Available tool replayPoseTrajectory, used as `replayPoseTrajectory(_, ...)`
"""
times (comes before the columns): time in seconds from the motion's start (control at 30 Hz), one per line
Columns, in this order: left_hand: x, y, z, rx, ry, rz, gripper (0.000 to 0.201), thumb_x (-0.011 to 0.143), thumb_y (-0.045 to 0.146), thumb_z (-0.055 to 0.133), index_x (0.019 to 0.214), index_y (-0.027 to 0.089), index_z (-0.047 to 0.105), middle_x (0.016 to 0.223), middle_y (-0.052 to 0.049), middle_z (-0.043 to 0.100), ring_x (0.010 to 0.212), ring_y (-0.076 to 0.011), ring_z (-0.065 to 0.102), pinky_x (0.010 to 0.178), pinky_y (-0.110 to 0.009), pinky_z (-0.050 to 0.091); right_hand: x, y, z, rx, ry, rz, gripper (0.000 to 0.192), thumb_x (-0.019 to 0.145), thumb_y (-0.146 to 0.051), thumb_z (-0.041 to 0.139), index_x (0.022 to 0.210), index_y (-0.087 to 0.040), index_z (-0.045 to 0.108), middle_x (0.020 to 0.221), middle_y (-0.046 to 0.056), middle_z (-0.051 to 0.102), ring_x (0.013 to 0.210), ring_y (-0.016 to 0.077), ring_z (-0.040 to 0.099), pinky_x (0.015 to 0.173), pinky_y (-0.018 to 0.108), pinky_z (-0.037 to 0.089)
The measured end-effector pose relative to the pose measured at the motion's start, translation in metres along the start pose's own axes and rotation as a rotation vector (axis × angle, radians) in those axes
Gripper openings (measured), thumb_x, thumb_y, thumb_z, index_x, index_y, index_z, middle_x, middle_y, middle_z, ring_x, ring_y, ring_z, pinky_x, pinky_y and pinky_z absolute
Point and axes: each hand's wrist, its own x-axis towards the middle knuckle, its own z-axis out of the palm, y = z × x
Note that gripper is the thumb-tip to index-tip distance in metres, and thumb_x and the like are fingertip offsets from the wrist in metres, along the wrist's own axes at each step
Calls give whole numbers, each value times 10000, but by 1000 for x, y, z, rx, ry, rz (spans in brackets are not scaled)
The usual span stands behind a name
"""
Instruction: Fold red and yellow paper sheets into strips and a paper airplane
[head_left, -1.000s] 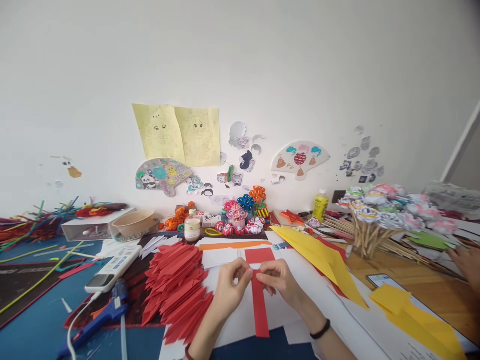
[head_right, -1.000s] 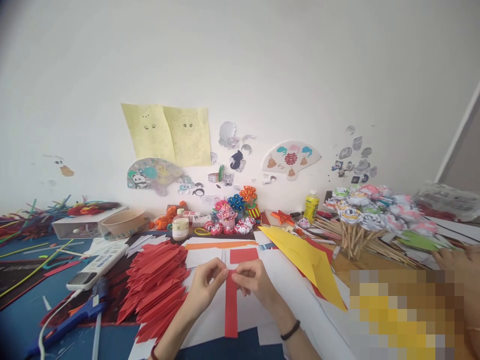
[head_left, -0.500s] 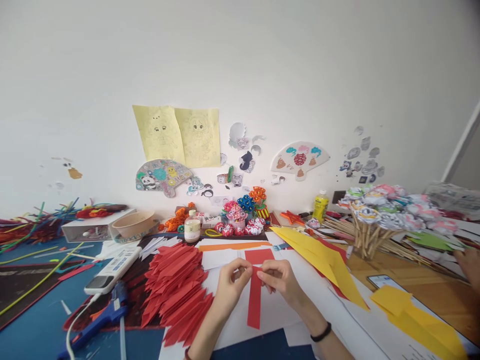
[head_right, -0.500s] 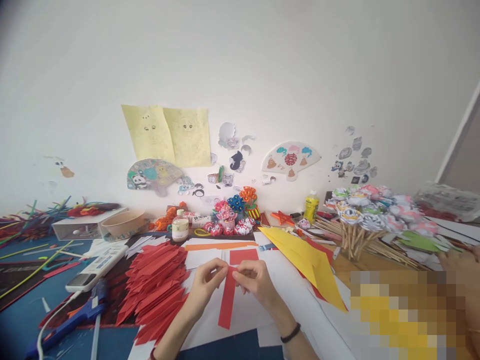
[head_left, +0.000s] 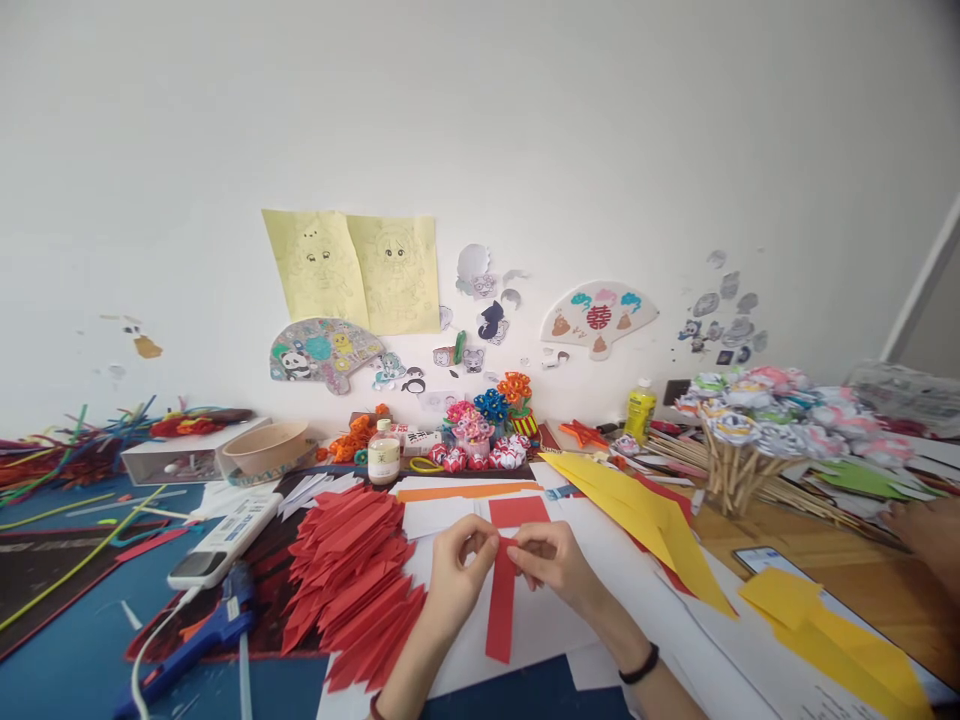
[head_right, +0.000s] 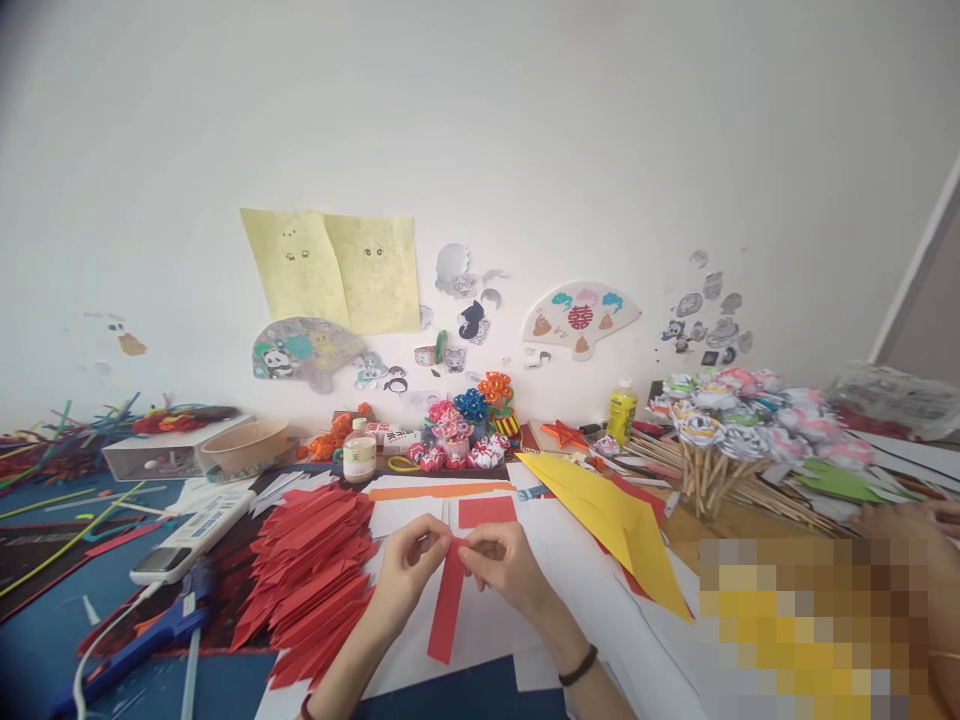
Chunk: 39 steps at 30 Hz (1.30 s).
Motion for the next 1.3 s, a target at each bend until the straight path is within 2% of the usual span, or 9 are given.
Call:
replayPoseTrajectory(0.1, -1, 1, 0, 103, -8, 37, 196, 835, 283, 563, 688, 158, 596, 594, 22, 478, 590, -118, 415, 579, -237, 318, 1, 9, 0, 37, -53, 56, 304, 801, -431, 659, 703, -143, 647, 502, -28, 547, 396, 82, 477, 410, 208, 354)
replayPoseTrajectory(0.23, -1, 2, 0, 167, -36, 44, 177, 825, 255, 555, 684, 159, 601, 604, 14, 509, 595, -124, 445, 585, -241, 324, 1, 11, -1, -28, -61, 64, 354, 844, -442, 614, 670, -136, 649, 492, -26, 530, 399, 77, 463, 415, 207, 336)
replayPoseTrajectory(0.47, 3, -5, 1, 15, -54, -97, 228, 830, 318, 551, 660, 165, 547, 578, 31, 474, 564, -113, 400, 546, -231, 290, -1, 0, 3, -134, -17, -38, 394, 878, -422, 580, 604, -146, 643, 515, -25, 505, 445, 82, 460, 457, 220, 334)
replayPoseTrajectory(0.7, 1, 0, 1, 84, -49, -14, 216, 851, 299, 512, 675, 175, 507, 629, 32, 465, 616, -121, 416, 593, -237, 310, -2, -3, 5, -180, -2, -98, 418, 896, -402, 560, 562, -158, 616, 493, -24, 499, 477, 95, 470, 498, 229, 347)
replayPoseTrajectory(1.03, 1, 0, 2, 18, -67, -54, 207, 830, 312, 502, 675, 179, 538, 651, -3, 562, 646, -152, 492, 626, -253, 369, 0, 5, 4, -55, 49, -59, 409, 889, -401, 566, 557, -163, 587, 472, -30, 484, 441, 92, 447, 462, 227, 328)
replayPoseTrajectory(1.3, 1, -5, 4, 19, -69, -46, 180, 830, 261, 487, 674, 180, 524, 656, 1, 568, 643, -148, 495, 621, -252, 357, 0, 5, 5, -62, 71, -89, 415, 887, -390, 568, 540, -164, 572, 471, -28, 486, 443, 91, 445, 466, 226, 331)
